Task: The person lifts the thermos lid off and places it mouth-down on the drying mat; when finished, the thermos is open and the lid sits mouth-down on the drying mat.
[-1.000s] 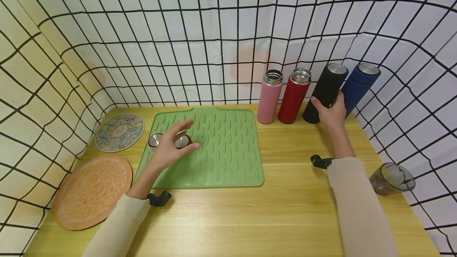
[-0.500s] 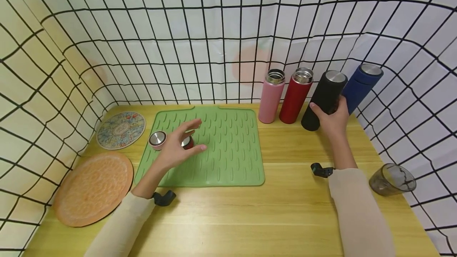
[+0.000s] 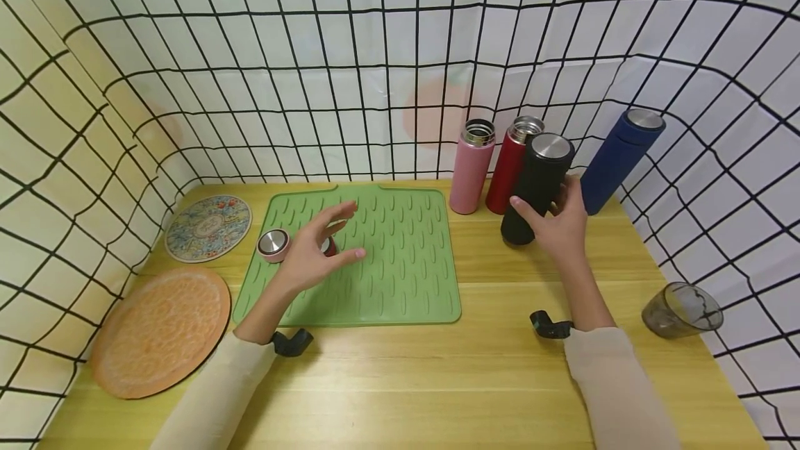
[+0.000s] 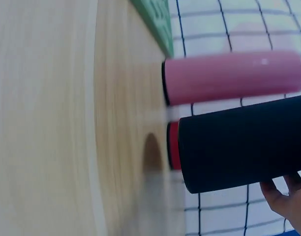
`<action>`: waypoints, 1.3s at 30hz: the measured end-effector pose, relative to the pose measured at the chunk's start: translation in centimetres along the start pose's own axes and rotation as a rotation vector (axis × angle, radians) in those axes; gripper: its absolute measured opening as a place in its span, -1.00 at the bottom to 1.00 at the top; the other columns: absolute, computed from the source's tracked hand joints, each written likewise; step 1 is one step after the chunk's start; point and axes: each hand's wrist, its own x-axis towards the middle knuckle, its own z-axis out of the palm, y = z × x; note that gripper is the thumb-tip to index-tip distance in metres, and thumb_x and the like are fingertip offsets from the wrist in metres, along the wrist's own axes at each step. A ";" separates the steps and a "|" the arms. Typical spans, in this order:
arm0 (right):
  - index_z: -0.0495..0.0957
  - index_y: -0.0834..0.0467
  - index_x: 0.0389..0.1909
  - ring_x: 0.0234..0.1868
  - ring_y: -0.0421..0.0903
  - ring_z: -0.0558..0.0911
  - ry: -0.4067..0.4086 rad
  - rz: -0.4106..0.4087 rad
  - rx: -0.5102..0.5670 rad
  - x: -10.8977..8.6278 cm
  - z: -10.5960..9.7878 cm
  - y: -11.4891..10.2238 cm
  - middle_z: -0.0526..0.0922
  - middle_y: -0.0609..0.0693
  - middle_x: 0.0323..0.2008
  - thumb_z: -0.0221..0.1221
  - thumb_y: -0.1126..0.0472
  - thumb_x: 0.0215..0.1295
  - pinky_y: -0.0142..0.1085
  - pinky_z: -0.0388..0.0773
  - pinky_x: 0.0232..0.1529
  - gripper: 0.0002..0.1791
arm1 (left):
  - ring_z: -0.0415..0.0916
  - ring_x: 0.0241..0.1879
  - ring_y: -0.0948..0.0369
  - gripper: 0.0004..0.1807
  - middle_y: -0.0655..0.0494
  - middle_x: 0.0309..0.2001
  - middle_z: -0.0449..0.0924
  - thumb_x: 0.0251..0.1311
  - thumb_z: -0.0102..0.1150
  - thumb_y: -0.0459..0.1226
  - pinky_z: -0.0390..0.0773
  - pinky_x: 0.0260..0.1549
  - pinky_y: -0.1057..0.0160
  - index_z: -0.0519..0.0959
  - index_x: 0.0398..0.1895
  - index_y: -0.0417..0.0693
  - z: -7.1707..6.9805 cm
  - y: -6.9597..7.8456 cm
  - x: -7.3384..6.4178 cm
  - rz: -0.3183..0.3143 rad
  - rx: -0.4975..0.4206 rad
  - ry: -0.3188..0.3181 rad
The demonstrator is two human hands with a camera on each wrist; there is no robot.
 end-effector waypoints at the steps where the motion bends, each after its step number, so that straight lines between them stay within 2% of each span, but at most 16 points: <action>1: 0.25 -0.12 0.46 0.34 -0.11 0.51 -0.011 -0.016 0.008 -0.3 0.2 -0.3 0.48 0.01 0.37 0.45 0.08 0.24 -0.02 0.43 0.45 -0.18 | 0.35 0.45 0.22 -0.09 0.22 0.46 0.40 0.12 0.54 0.03 0.51 0.34 0.03 0.31 0.54 0.30 0.0 0.1 0.1 0.007 -0.005 0.001; 3: 0.26 -0.11 0.46 0.31 -0.15 0.52 -0.033 -0.049 0.022 -0.9 0.6 -0.9 0.49 0.00 0.35 0.44 0.11 0.25 -0.02 0.46 0.43 -0.19 | 0.35 0.45 0.24 -0.09 0.23 0.46 0.41 0.12 0.54 0.01 0.42 0.42 0.13 0.32 0.54 0.25 0.1 0.2 0.3 0.030 -0.016 0.004; 5: 0.28 -0.10 0.46 0.26 -0.20 0.53 -0.056 -0.083 0.036 -1.5 1.1 -1.4 0.50 -0.03 0.32 0.45 0.15 0.25 -0.11 0.50 0.40 -0.19 | 0.35 0.44 0.27 -0.09 0.28 0.45 0.41 0.12 0.54 0.00 0.40 0.43 0.19 0.32 0.54 0.27 0.2 0.4 0.5 0.044 -0.029 0.005; 10: 0.30 -0.05 0.47 0.20 -0.27 0.54 -0.121 -0.149 0.076 -3.1 2.3 -2.3 0.51 -0.10 0.26 0.44 0.24 0.24 -0.47 0.51 0.26 -0.19 | 0.36 0.43 0.27 -0.10 0.30 0.45 0.41 0.13 0.55 -0.05 0.37 0.45 0.21 0.31 0.54 0.28 0.4 0.8 0.8 0.070 -0.070 0.000; 13: 0.33 -0.01 0.45 0.18 -0.24 0.55 -0.167 -0.183 0.112 -3.9 3.3 -2.9 0.52 -0.11 0.23 0.44 0.28 0.23 -0.53 0.49 0.23 -0.21 | 0.37 0.43 0.23 -0.10 0.31 0.44 0.42 0.13 0.55 -0.08 0.36 0.46 0.21 0.31 0.54 0.31 0.5 1.1 1.0 0.082 -0.091 0.000; 17: 0.36 0.02 0.42 0.15 -0.21 0.57 -0.223 -0.198 0.133 -4.8 4.7 -3.7 0.56 -0.07 0.20 0.44 0.29 0.23 -0.54 0.50 0.23 -0.24 | 0.38 0.43 0.15 -0.11 0.30 0.45 0.41 0.15 0.55 -0.15 0.35 0.46 0.21 0.31 0.54 0.32 0.7 1.5 1.3 0.111 -0.119 -0.003; 23: 0.39 0.03 0.36 0.14 -0.19 0.57 -0.306 -0.173 0.140 -6.0 6.4 -5.0 0.58 -0.03 0.19 0.47 0.24 0.21 -0.55 0.49 0.24 -0.28 | 0.37 0.45 0.12 -0.11 0.27 0.47 0.39 0.18 0.52 -0.20 0.34 0.47 0.20 0.29 0.55 0.28 1.1 2.2 1.8 0.146 -0.153 -0.018; 30: 0.45 0.10 0.30 0.13 -0.13 0.61 -0.411 -0.212 0.201 -6.9 7.8 -6.0 0.62 -0.04 0.14 0.50 0.33 0.12 -0.48 0.57 0.18 -0.29 | 0.37 0.45 0.12 -0.09 0.18 0.47 0.40 0.18 0.49 0.02 0.33 0.48 0.20 0.28 0.57 0.12 1.5 3.3 2.5 0.191 -0.203 -0.035; 34: 0.47 0.08 0.28 0.15 -0.14 0.61 -0.466 -0.233 0.185 -7.2 8.4 -6.4 0.63 -0.06 0.15 0.52 0.31 0.08 -0.44 0.57 0.20 -0.28 | 0.36 0.45 0.12 -0.05 0.08 0.48 0.38 0.16 0.46 0.12 0.33 0.49 0.16 0.27 0.57 0.12 1.7 4.1 2.7 0.218 -0.248 -0.058; 39: 0.50 -0.01 0.31 0.18 -0.11 0.60 -0.530 -0.273 0.145 -7.5 9.1 -6.7 0.64 -0.06 0.19 0.55 0.25 0.04 -0.34 0.58 0.24 -0.24 | 0.30 0.49 0.16 -0.01 0.17 0.51 0.33 0.14 0.46 0.16 0.33 0.49 0.12 0.24 0.59 0.15 1.7 4.7 2.7 0.236 -0.307 -0.103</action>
